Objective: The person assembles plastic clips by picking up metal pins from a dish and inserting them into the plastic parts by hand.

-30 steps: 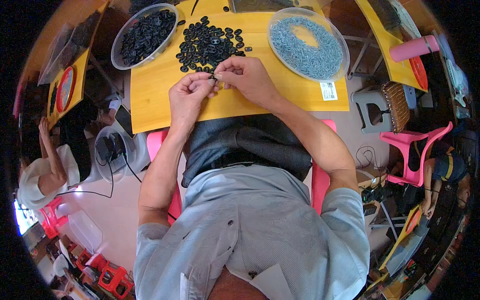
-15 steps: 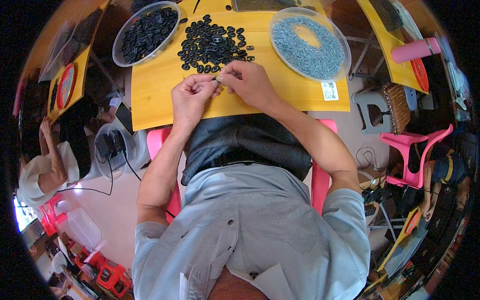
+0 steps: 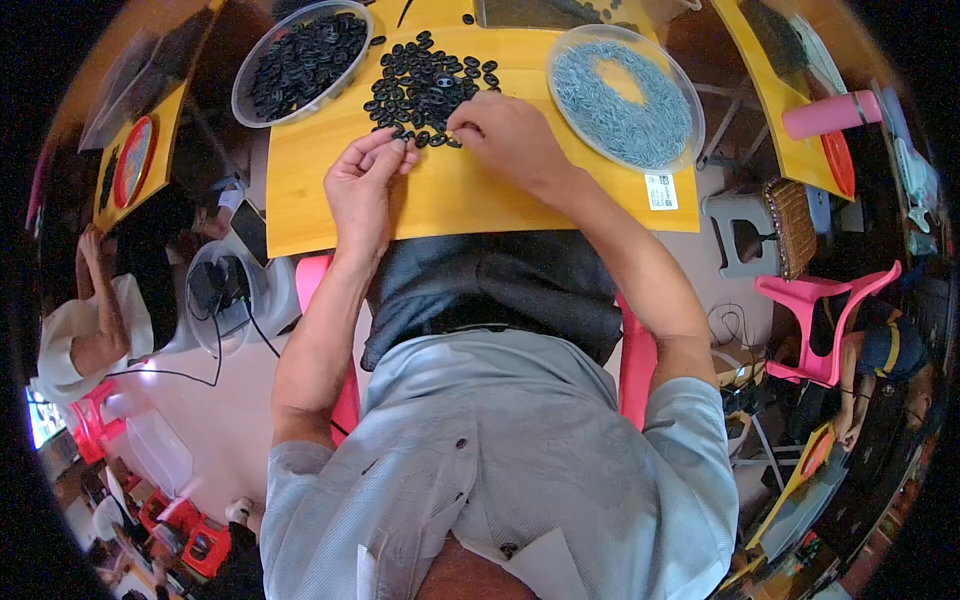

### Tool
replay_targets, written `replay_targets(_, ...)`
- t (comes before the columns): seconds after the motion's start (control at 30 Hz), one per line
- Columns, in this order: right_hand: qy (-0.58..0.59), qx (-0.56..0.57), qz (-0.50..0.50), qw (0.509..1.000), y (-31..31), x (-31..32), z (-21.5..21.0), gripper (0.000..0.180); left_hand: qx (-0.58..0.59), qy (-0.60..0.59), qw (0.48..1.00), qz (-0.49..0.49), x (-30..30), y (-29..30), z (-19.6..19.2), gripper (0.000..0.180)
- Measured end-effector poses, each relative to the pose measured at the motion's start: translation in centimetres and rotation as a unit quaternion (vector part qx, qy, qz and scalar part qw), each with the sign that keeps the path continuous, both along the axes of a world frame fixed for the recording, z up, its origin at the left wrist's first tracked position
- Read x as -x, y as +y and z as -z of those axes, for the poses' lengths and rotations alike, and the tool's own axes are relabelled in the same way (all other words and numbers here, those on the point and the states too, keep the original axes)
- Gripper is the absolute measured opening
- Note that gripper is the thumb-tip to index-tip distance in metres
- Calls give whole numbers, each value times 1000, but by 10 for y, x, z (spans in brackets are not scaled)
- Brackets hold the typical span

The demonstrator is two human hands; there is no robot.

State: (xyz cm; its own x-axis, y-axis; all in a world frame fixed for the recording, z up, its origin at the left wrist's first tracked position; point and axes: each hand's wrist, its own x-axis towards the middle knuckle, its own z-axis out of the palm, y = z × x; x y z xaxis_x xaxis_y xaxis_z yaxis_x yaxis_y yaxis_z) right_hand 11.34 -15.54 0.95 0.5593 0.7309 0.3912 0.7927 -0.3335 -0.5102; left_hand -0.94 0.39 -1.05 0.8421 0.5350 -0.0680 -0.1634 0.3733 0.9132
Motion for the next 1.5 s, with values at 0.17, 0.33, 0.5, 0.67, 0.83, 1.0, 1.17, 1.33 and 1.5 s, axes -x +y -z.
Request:
replay_targets(0.17,-7,44,-26,999,19,4,3,13,22,-17,1000,-13,1,1,4,16)
replay_targets(0.33,-36,79,-29,996,26,3,1,14,28,-13,999,-6,1,0,-1,17)
replay_targets(0.5,-9,74,-54,996,25,7,-4,10,13,7,1000,1,2,0,-3,18)
replay_targets(0.67,-16,57,-47,997,21,15,3,11,-4,7,1000,-3,3,-1,-3,17)
replay_targets(0.83,140,-7,4,990,10,16,-7,21,-38,0,999,18,6,-5,-3,18)
replay_targets(1.0,585,-181,-25,790,3,10,-7,22,-75,20,997,31,6,-6,-2,17)
replay_targets(1.17,606,-194,-26,771,5,18,-8,22,-75,23,996,37,4,-7,-5,18)
replay_targets(1.33,624,-201,-40,754,4,17,-1,21,-72,22,996,37,5,-7,-4,18)
replay_targets(1.5,591,-198,-33,781,3,17,-2,20,-72,34,996,34,5,-9,-8,17)
